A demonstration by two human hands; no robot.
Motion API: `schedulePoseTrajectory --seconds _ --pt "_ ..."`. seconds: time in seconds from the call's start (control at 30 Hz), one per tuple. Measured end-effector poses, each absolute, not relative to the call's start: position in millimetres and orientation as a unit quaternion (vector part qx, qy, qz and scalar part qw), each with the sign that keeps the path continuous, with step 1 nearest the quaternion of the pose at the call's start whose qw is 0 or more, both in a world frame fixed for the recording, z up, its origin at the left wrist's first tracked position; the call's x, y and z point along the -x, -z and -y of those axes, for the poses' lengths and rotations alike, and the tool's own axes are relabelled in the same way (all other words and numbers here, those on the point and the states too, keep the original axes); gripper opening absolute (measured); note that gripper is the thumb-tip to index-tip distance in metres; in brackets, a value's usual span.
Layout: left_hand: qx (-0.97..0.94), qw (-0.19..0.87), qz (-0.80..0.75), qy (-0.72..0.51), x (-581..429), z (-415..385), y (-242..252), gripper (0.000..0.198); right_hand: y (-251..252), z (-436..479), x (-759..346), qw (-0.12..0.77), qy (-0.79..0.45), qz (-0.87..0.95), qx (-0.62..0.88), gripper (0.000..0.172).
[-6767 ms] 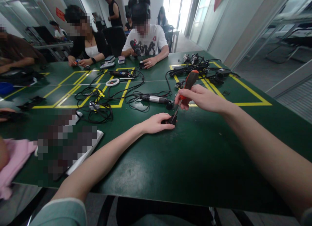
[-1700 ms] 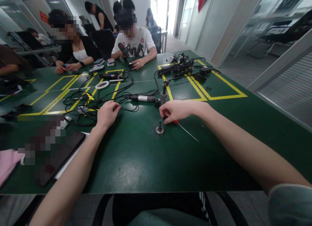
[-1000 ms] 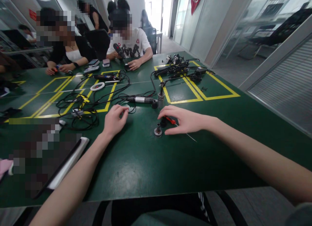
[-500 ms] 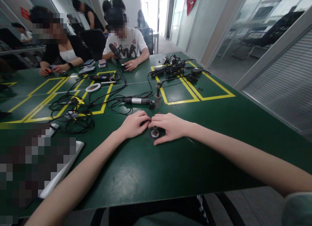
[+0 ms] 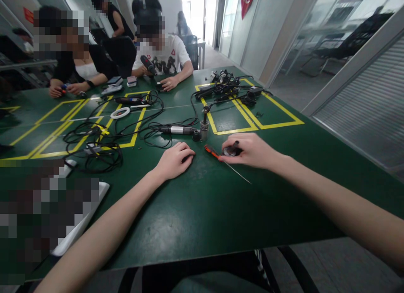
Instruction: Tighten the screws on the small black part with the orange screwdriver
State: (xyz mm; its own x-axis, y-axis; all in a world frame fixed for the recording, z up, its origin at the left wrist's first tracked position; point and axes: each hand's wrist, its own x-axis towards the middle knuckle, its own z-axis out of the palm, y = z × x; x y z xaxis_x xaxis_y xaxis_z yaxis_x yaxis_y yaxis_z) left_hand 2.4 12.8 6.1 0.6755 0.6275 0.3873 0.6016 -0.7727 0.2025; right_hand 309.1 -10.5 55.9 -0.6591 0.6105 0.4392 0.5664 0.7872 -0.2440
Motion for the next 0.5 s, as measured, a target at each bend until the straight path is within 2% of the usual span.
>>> schedulePoseTrajectory --seconds 0.23,0.33,0.5 --pt "-0.912 0.031 -0.341 -0.227 -1.4 -14.3 -4.8 0.023 -58.9 43.3 -428.9 0.176 -0.03 0.743 0.645 0.052" --pt "-0.911 0.035 -0.342 -0.227 -1.8 -14.1 -4.5 0.024 -48.2 60.0 -454.0 0.153 -0.038 0.674 0.721 0.061" --pt "-0.911 0.038 -0.342 -0.227 -1.4 -13.5 -5.1 0.024 -37.2 81.9 -478.7 0.183 -0.029 0.579 0.794 0.066"
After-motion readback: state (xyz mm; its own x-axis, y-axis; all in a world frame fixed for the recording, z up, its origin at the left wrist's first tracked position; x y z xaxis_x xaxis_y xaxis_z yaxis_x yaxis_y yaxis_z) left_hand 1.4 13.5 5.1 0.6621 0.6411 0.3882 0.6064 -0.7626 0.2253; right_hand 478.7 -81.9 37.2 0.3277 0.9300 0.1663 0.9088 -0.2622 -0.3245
